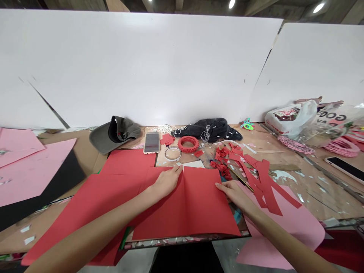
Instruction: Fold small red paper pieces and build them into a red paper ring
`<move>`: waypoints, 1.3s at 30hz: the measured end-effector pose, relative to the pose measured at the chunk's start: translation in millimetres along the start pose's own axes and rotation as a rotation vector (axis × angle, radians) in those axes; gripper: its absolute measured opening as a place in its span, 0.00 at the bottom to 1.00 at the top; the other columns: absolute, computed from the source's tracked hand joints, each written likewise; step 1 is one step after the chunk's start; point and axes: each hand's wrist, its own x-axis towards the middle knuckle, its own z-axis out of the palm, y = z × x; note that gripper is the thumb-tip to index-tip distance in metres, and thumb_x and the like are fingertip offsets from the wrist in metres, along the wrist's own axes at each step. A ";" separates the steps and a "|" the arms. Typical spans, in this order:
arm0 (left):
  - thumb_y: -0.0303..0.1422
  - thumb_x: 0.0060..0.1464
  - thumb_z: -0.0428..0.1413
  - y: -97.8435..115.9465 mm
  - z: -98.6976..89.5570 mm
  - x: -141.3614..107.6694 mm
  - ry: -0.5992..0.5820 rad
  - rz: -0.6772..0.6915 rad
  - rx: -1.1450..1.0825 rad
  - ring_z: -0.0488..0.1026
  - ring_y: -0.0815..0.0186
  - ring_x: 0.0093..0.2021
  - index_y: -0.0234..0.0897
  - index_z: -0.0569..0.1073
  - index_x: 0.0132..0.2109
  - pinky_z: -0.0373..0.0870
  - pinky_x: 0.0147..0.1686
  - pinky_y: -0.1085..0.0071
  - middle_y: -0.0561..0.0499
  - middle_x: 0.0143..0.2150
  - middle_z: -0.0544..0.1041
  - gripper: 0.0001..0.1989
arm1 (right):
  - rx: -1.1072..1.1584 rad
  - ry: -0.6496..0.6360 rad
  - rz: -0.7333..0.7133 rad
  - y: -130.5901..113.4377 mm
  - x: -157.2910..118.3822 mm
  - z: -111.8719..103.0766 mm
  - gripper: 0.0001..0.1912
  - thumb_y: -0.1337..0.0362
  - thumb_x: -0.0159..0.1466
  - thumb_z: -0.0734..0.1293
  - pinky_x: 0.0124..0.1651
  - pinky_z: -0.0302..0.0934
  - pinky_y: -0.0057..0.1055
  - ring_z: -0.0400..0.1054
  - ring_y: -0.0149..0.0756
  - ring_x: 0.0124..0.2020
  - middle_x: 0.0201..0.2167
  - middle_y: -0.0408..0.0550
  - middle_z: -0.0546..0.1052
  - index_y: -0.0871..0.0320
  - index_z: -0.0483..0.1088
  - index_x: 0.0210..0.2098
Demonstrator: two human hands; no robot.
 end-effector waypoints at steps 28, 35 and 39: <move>0.33 0.68 0.35 -1.6 23.2 -24.7 0.192 0.162 -0.201 0.50 0.63 0.70 0.32 0.56 0.68 0.52 0.68 0.58 0.43 0.70 0.55 0.26 | 0.066 -0.084 0.004 8.9 -14.1 2.7 0.27 0.41 0.57 0.67 0.24 0.61 0.26 0.72 0.35 0.25 0.29 0.51 0.79 0.62 0.74 0.33; 0.34 0.68 0.33 -0.3 15.2 -7.2 0.177 0.064 -0.197 0.47 0.59 0.71 0.25 0.53 0.68 0.49 0.68 0.52 0.37 0.70 0.51 0.27 | 0.140 -0.115 -0.087 0.7 -15.6 -1.7 0.24 0.42 0.54 0.70 0.36 0.70 0.34 0.76 0.45 0.37 0.33 0.49 0.80 0.58 0.75 0.32; 0.35 0.68 0.33 6.9 13.3 -14.5 0.179 0.100 -0.186 0.46 0.58 0.71 0.26 0.53 0.68 0.49 0.68 0.53 0.38 0.70 0.50 0.27 | 0.115 -0.071 -0.114 -1.8 -14.4 -2.7 0.24 0.41 0.55 0.69 0.34 0.69 0.32 0.76 0.44 0.36 0.31 0.49 0.79 0.58 0.75 0.31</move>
